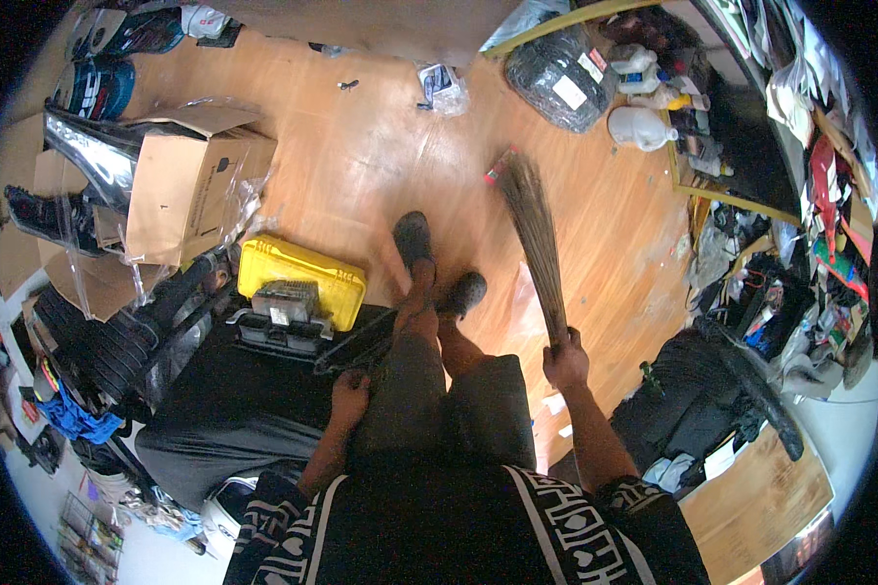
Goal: The person discards a small item into a trash bin, then enters a cluttered room and sweeps the floor with a broom. They pick up scattered debris by hand and place it into a plastic bag, then gather several small boxes and place them on a shelf.
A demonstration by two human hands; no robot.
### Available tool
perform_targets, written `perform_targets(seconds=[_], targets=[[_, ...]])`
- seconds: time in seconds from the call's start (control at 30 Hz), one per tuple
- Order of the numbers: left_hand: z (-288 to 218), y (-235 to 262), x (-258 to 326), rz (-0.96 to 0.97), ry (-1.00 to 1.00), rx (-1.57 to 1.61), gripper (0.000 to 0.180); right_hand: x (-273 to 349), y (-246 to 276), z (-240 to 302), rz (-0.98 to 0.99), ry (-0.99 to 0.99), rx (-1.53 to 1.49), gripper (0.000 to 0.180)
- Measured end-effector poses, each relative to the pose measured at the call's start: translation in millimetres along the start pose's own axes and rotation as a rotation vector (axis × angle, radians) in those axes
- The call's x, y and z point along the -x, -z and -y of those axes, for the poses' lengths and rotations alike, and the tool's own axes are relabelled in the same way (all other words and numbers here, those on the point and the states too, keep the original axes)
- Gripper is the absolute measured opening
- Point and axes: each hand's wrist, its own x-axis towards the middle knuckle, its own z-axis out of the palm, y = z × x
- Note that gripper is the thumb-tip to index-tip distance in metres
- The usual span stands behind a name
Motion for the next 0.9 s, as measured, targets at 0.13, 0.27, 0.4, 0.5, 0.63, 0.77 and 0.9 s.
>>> perform_targets(seconds=[0.13,0.27,0.4,0.5,0.63,0.77,0.9], targets=[[-8.0,13.2,-1.8,0.067,-0.006,0.037,0.029,79.7,-38.6,-33.6,0.045,-0.081,-0.003,0.057],[-8.2,19.0,-6.5,0.118,-0.004,-0.001,0.028,167.7,-128.8,-128.5,0.715,-0.442,0.185,0.048],[-3.6,18.8,-0.9,0.064,-0.01,-0.072,0.028,253.0,-208.3,-212.9,0.838,-0.438,-0.802,0.023],[-2.5,17.2,3.2,0.043,-0.043,-0.078,0.028,278.9,-185.0,-202.5,0.992,-0.49,-0.472,0.023],[-4.2,16.4,3.4,0.102,-0.022,-0.148,0.029,230.8,-65.6,-123.2,0.871,-0.441,-0.255,0.046],[-4.4,16.9,1.2,0.061,-0.034,-0.201,0.029,144.1,24.6,-45.1,0.378,-0.227,-0.163,0.029],[-1.3,23.4,4.5,0.048,-0.074,-0.28,0.032,35.7,48.1,2.8,-0.013,-0.062,-0.17,0.05]])
